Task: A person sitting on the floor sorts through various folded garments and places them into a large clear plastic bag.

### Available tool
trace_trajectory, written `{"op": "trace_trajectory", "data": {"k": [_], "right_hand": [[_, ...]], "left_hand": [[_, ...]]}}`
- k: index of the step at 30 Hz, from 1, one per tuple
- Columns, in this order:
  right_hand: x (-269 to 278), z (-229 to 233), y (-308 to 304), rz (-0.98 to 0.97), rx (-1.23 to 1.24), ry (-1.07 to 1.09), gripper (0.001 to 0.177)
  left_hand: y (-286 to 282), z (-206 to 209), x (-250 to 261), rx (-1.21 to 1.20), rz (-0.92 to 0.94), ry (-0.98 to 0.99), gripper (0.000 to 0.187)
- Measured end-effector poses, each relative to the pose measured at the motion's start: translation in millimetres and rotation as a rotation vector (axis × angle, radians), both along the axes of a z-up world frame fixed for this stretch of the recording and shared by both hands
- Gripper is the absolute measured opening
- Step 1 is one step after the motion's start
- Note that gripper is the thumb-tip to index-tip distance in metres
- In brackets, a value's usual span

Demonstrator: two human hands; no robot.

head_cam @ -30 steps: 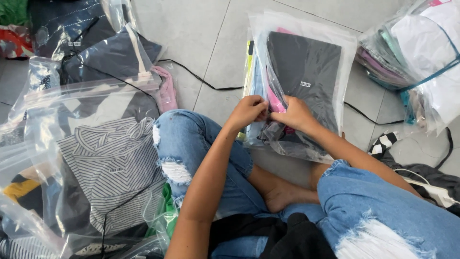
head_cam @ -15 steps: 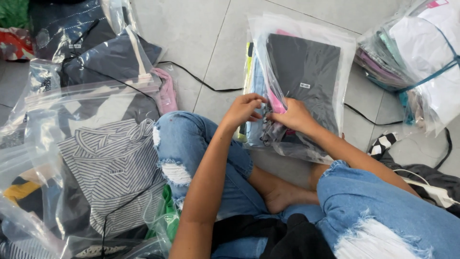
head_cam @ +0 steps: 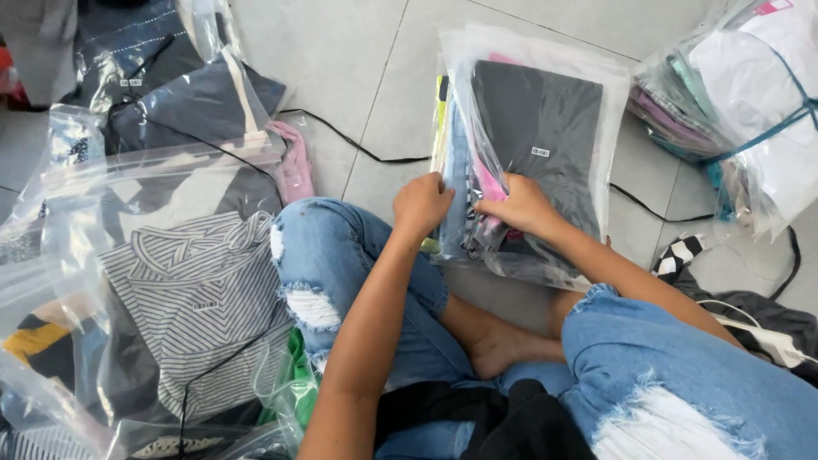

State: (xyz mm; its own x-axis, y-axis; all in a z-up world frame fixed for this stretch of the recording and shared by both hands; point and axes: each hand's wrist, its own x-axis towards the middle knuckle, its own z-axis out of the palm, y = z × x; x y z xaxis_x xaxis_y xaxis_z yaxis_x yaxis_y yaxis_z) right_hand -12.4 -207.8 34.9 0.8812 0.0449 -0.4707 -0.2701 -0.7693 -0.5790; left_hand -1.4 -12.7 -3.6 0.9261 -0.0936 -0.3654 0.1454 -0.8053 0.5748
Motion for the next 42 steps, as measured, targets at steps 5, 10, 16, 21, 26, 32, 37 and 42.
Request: {"op": "trace_trajectory", "data": {"k": [5, 10, 16, 21, 26, 32, 37, 42], "right_hand": [[-4.0, 32.2, 15.8, 0.014, -0.024, 0.002, 0.058], [-4.9, 26.7, 24.4, 0.009, -0.082, -0.037, 0.057], [2.1, -10.3, 12.0, 0.017, -0.085, -0.064, 0.047], [2.1, -16.3, 6.6, -0.005, -0.018, -0.088, 0.044], [-0.7, -1.4, 12.5, -0.001, -0.029, -0.065, 0.047], [-0.1, -6.0, 11.5, -0.016, -0.044, -0.065, 0.047], [-3.8, 15.2, 23.4, 0.001, -0.075, -0.075, 0.054], [-2.5, 31.3, 35.0, 0.028, -0.135, -0.036, 0.068]], "left_hand": [[-2.5, 24.3, -5.3, -0.356, -0.030, 0.068, 0.028], [-9.4, 2.5, -1.0, -0.486, -0.026, 0.101, 0.025], [1.3, 21.4, -3.7, -0.470, -0.070, 0.089, 0.023], [6.3, -5.4, 2.9, -0.252, 0.016, 0.030, 0.028], [1.7, -24.2, 4.4, -0.093, 0.046, -0.014, 0.028], [-6.0, 7.1, -2.6, -0.221, 0.026, 0.002, 0.024], [-13.1, -28.4, 6.0, -0.259, 0.050, 0.064, 0.026], [-12.0, -19.9, 2.5, -0.373, 0.066, 0.085, 0.019]]}}
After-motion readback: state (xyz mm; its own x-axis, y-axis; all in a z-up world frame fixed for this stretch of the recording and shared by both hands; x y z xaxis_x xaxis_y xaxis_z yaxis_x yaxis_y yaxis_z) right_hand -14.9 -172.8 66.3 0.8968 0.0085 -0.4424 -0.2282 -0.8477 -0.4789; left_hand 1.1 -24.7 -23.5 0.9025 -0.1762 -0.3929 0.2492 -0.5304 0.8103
